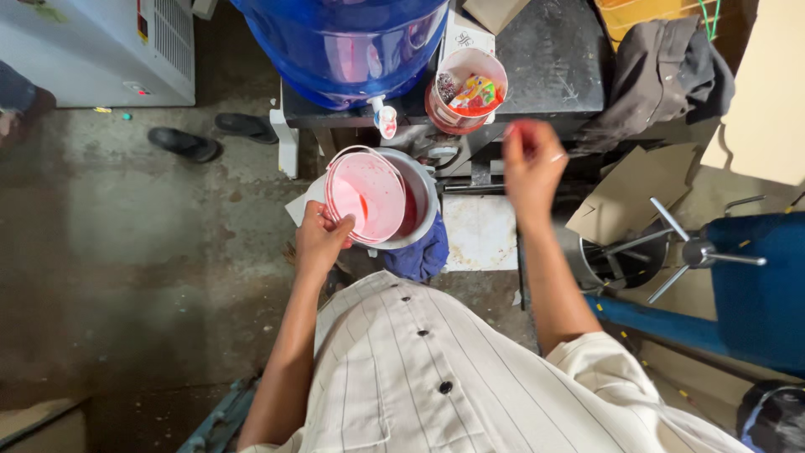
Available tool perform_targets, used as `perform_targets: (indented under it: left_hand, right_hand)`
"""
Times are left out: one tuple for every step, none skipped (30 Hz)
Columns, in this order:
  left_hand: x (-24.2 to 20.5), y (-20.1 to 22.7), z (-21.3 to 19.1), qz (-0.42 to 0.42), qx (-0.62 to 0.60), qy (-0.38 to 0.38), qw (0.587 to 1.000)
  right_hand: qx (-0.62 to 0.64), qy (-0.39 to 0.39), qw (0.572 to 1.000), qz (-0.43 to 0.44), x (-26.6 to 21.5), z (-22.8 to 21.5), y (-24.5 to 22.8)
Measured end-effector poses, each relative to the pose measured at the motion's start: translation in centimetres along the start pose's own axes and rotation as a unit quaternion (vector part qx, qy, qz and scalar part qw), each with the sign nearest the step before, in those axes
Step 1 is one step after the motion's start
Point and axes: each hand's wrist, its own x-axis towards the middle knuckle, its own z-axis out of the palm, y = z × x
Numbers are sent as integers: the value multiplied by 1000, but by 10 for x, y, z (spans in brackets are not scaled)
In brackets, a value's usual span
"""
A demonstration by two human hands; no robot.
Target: The person holds a white bucket containing red liquid and scrapes the interior with a steel wool pad. They pour the liquid into a larger container, then rinse the bucket with water from a dispenser. The person scrubs the bucket's interior and exterior with the pad and rinses it again before placing it on a blue cloth.
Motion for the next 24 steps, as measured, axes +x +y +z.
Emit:
perform_targets:
  left_hand:
    - [1, -2, 2, -4, -6, -6, 1000]
    - [1, -3, 4, 4, -12, -15, 1000]
    - [2, -3, 7, 14, -19, -25, 999]
    - [4, -2, 11, 23, -25, -36, 999]
    - [6, 0, 13, 24, -5, -39, 999]
    - [8, 1, 16, 24, 16, -41, 999]
    - [8, 3, 18, 24, 37, -43, 998]
    - [9, 4, 21, 35, 23, -54, 998]
    - [9, 5, 22, 44, 10, -64, 997]
    - [8, 6, 24, 54, -4, -74, 996]
    - [8, 7, 25, 52, -1, -79, 996]
    - [6, 8, 26, 50, 1, -83, 995]
    - [6, 10, 26, 48, 4, -86, 995]
    - [5, 11, 26, 49, 1, -82, 995]
    - [4, 11, 26, 48, -2, -76, 996]
    - [4, 11, 26, 48, -6, -70, 996]
    - [1, 10, 27, 43, -13, -72, 996]
    - [-1, 8, 27, 39, -19, -75, 996]
    - [-1, 8, 27, 37, -26, -76, 996]
    - [-1, 7, 26, 42, -23, -74, 996]
    - [-1, 7, 25, 48, -18, -70, 996]
    - [-1, 7, 25, 54, -14, -66, 996]
    - [-1, 7, 25, 64, -10, -65, 996]
    - [-1, 7, 24, 74, -6, -63, 995]
  right_hand:
    - [20, 7, 999, -44, 19, -9, -28]
    - [-3, -27, 995, -95, 39, -18, -54]
    - [-29, -58, 987, -146, 57, -23, -75]
    - [-73, -97, 980, -158, 71, -22, -91]
    - [-116, -135, 970, -169, 84, -16, -102]
    - [-158, -172, 956, -179, 95, -8, -108]
    - [-205, -200, 935, -208, 103, 2, -110]
    - [-252, -227, 911, -236, 108, 15, -107]
    - [-295, -233, 894, -244, 111, 30, -101]
    - [-338, -240, 875, -250, 114, 44, -92]
    - [-379, -236, 854, -267, 117, 57, -82]
    - [-420, -232, 830, -283, 117, 70, -72]
    - [-459, -227, 805, -300, 119, 79, -63]
    - [-446, -247, 817, -270, 123, 81, -54]
    - [-432, -268, 826, -242, 128, 84, -48]
    - [-418, -288, 835, -213, 132, 88, -44]
    - [-438, -305, 822, -201, 134, 89, -40]
    - [-458, -321, 807, -189, 136, 88, -38]
    - [-478, -334, 793, -178, 141, 90, -38]
    - [-492, -345, 780, -173, 144, 91, -39]
    - [-506, -355, 768, -169, 147, 93, -41]
    - [-519, -365, 755, -164, 150, 94, -42]
    - [-521, -382, 749, -148, 152, 97, -42]
    - [-522, -398, 743, -132, 153, 98, -41]
